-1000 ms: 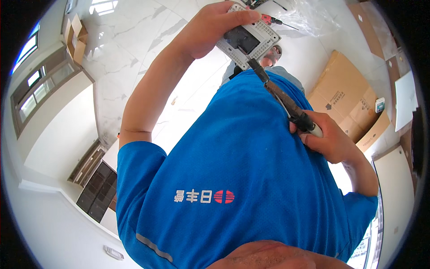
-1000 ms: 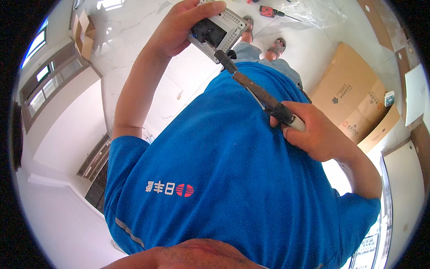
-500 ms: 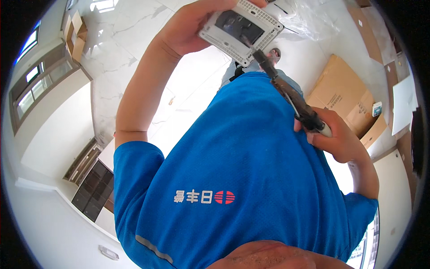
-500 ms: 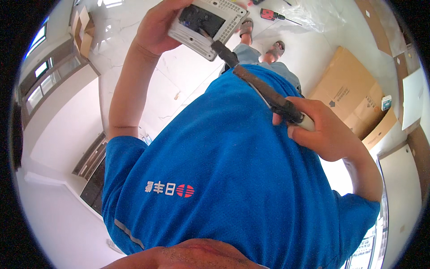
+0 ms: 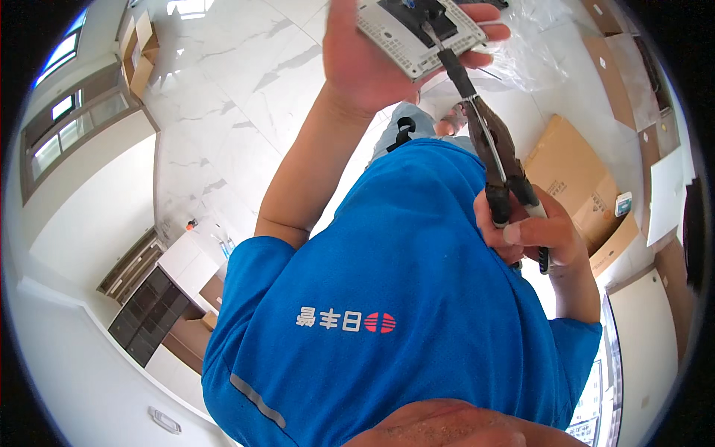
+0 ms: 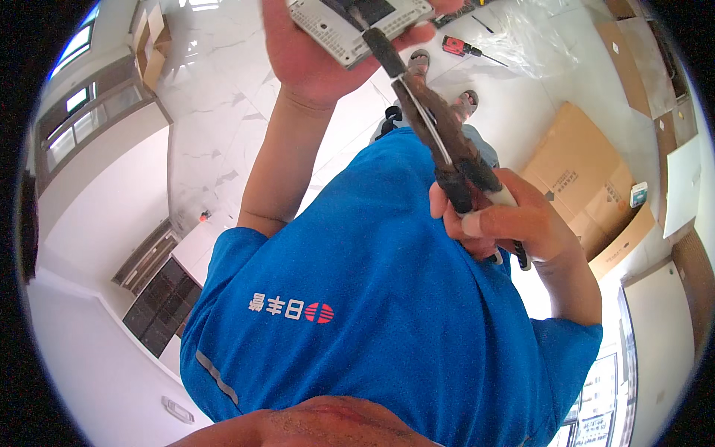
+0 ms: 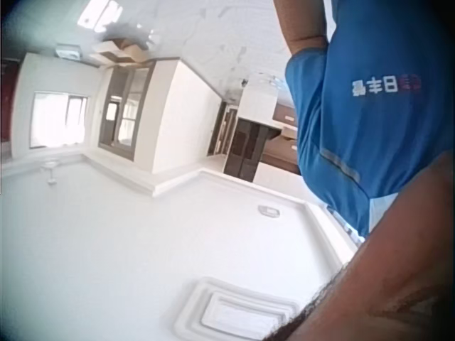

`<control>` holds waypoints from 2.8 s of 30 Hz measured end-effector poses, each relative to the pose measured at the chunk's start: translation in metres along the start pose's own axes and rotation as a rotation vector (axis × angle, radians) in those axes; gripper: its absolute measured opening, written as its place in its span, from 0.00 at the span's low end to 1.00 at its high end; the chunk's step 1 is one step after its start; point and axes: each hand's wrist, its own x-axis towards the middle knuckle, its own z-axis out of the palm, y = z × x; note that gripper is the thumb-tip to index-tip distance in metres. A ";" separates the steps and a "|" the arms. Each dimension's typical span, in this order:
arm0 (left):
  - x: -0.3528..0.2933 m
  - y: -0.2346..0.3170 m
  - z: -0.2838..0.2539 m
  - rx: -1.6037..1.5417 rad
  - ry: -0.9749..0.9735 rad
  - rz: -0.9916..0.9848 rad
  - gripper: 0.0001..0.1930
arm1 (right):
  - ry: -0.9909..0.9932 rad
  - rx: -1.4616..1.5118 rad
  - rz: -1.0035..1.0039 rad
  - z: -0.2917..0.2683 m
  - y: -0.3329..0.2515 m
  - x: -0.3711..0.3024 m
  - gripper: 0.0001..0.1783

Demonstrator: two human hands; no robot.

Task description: The person disassembles an electrical switch plate using a screwdriver and modifies its components using pliers.

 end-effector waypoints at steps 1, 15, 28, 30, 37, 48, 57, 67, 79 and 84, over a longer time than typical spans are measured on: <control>0.008 -0.006 0.017 0.158 0.410 0.018 0.43 | 0.000 0.003 -0.003 -0.001 0.001 0.001 0.22; 0.015 -0.017 0.020 -0.008 0.749 0.193 0.19 | -0.007 0.112 -0.108 0.001 0.022 0.012 0.24; -0.004 -0.080 0.026 0.307 1.015 -0.078 0.18 | 0.191 -0.127 -0.116 0.019 0.003 -0.002 0.18; -0.010 -0.055 0.010 0.134 0.992 0.058 0.19 | 0.166 -0.244 -0.168 0.011 0.005 -0.022 0.17; -0.014 -0.054 0.003 -0.045 0.738 -0.116 0.21 | 0.296 -0.422 -0.261 0.000 0.015 -0.021 0.14; -0.027 -0.058 0.002 0.119 0.589 -0.549 0.29 | 0.181 -0.943 -0.377 -0.022 0.014 -0.011 0.13; -0.023 -0.052 -0.002 0.250 0.603 -0.502 0.17 | 0.217 -1.043 -0.270 -0.023 0.018 -0.008 0.23; -0.098 -0.024 -0.007 0.416 1.093 -0.203 0.13 | 0.556 -1.099 -0.346 -0.087 0.046 0.035 0.28; -0.132 0.040 -0.046 0.513 1.336 -0.103 0.07 | 0.582 -0.533 -0.450 -0.060 0.001 0.210 0.14; -0.148 0.103 -0.096 0.462 1.262 -0.206 0.07 | 0.734 -0.995 -0.631 -0.041 -0.022 0.305 0.18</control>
